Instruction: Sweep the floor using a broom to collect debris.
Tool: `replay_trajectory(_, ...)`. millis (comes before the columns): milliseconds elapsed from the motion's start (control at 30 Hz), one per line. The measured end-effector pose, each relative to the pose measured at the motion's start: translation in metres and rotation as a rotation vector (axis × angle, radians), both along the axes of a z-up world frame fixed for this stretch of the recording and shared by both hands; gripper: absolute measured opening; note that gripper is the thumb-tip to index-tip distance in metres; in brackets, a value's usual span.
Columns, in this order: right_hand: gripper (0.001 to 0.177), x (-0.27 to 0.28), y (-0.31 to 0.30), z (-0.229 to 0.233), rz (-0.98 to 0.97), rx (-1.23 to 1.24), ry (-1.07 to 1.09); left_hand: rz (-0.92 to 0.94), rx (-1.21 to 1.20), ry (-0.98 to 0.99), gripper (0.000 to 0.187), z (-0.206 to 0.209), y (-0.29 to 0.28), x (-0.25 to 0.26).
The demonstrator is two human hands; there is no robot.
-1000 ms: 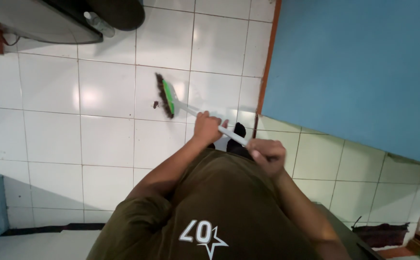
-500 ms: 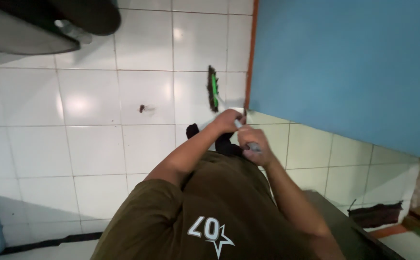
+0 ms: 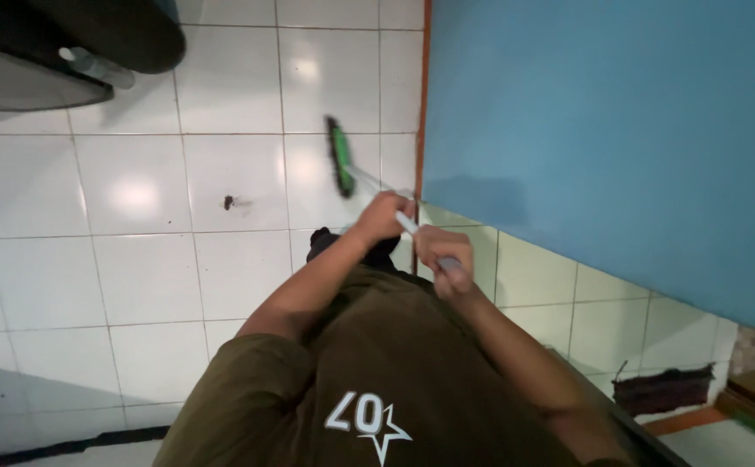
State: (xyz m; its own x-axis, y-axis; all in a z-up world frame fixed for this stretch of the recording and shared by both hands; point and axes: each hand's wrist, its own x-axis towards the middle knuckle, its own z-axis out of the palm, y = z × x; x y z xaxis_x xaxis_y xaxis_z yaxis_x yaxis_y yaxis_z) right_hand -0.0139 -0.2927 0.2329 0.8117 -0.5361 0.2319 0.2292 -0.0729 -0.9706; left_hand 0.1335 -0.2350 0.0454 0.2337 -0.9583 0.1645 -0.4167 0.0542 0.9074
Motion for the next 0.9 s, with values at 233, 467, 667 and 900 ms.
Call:
replay_trajectory(233, 0.058, -0.024, -0.024, 0.014, 0.037, -0.289, 0.060, -0.013, 0.041, 0.098, 0.032, -0.009, -0.055, -0.061)
replay_trajectory(467, 0.058, -0.031, -0.049, -0.046, 0.162, -0.152, 0.062, -0.123, 0.458, 0.053, 0.032, -0.041, -0.053, -0.044)
replay_trajectory(667, 0.073, -0.026, -0.046, -0.044, 0.195, -0.048, -0.083, -0.102, 0.437, 0.007, 0.029, -0.025, -0.029, -0.021)
replay_trajectory(900, 0.080, -0.031, -0.040, 0.000, 0.053, 0.157, -0.049, -0.099, 0.513, -0.072, 0.023, 0.003, -0.024, -0.015)
